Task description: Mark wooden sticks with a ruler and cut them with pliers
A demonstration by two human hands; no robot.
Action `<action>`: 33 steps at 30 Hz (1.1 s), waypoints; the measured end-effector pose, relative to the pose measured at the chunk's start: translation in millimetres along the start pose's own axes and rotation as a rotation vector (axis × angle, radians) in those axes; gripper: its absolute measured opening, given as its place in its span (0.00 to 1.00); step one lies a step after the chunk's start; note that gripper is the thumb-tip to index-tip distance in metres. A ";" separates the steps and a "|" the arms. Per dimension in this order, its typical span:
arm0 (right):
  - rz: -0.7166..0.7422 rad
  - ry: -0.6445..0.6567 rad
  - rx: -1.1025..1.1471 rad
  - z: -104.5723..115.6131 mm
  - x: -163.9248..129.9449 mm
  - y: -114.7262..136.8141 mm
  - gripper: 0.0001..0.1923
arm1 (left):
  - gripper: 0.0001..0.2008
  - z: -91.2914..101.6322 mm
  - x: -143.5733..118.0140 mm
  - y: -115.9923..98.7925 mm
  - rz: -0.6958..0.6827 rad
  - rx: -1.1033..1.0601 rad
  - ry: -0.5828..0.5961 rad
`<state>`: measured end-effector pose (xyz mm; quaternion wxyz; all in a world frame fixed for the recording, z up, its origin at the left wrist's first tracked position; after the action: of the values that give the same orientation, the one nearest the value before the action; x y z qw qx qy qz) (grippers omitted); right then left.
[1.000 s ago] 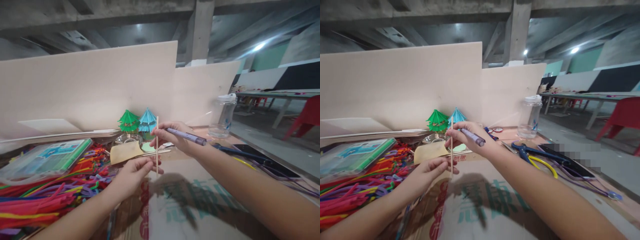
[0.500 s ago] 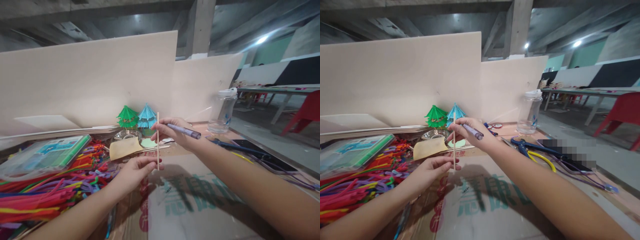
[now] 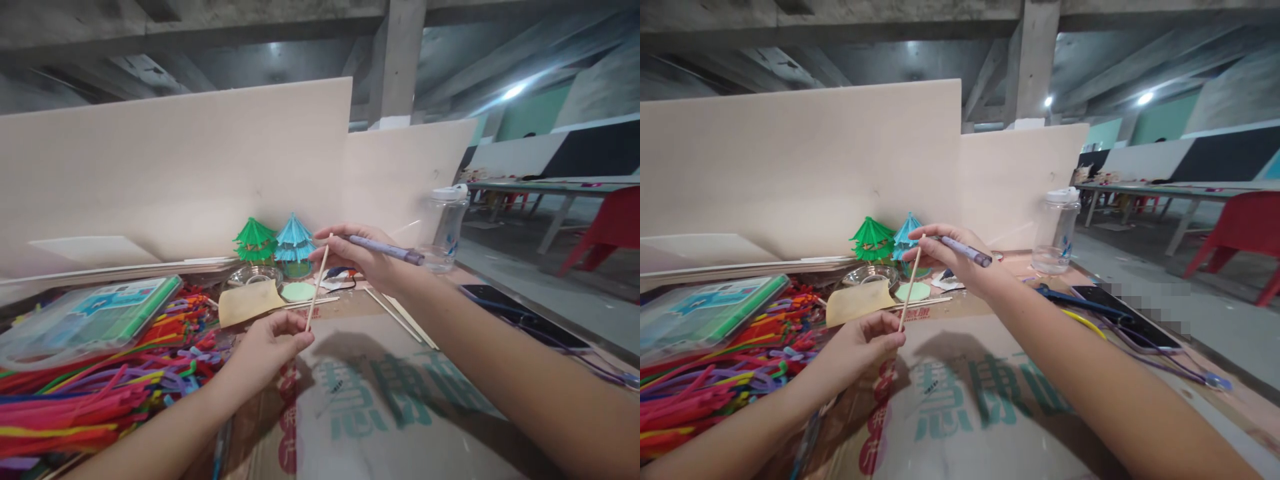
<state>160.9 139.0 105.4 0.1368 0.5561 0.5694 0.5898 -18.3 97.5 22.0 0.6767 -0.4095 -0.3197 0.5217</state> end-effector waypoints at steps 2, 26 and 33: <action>-0.023 0.019 0.021 -3.4 0.0 -2.9 0.18 | 0.19 0.4 -0.7 -1.8 -0.013 -0.002 -0.012; -0.100 -0.101 -0.044 7.7 2.3 0.7 0.30 | 0.29 -0.2 1.5 -1.3 0.072 -0.061 0.016; -0.088 -0.047 -0.215 15.2 8.1 -3.2 0.18 | 0.28 2.3 -1.5 -8.9 0.029 -0.059 -0.010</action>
<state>168.9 154.4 102.7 0.2345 0.5264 0.5233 0.6278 -16.7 95.5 30.9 0.6550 -0.4312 -0.3323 0.5240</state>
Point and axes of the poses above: each hand's wrist, its own x-axis towards the middle knuckle, its own z-axis out of the back of the hand, y = z × x, the point moved 4 cm from there along x, towards the middle knuckle, and after that the axes turned 11 degrees about x, right-handed, at the moved point
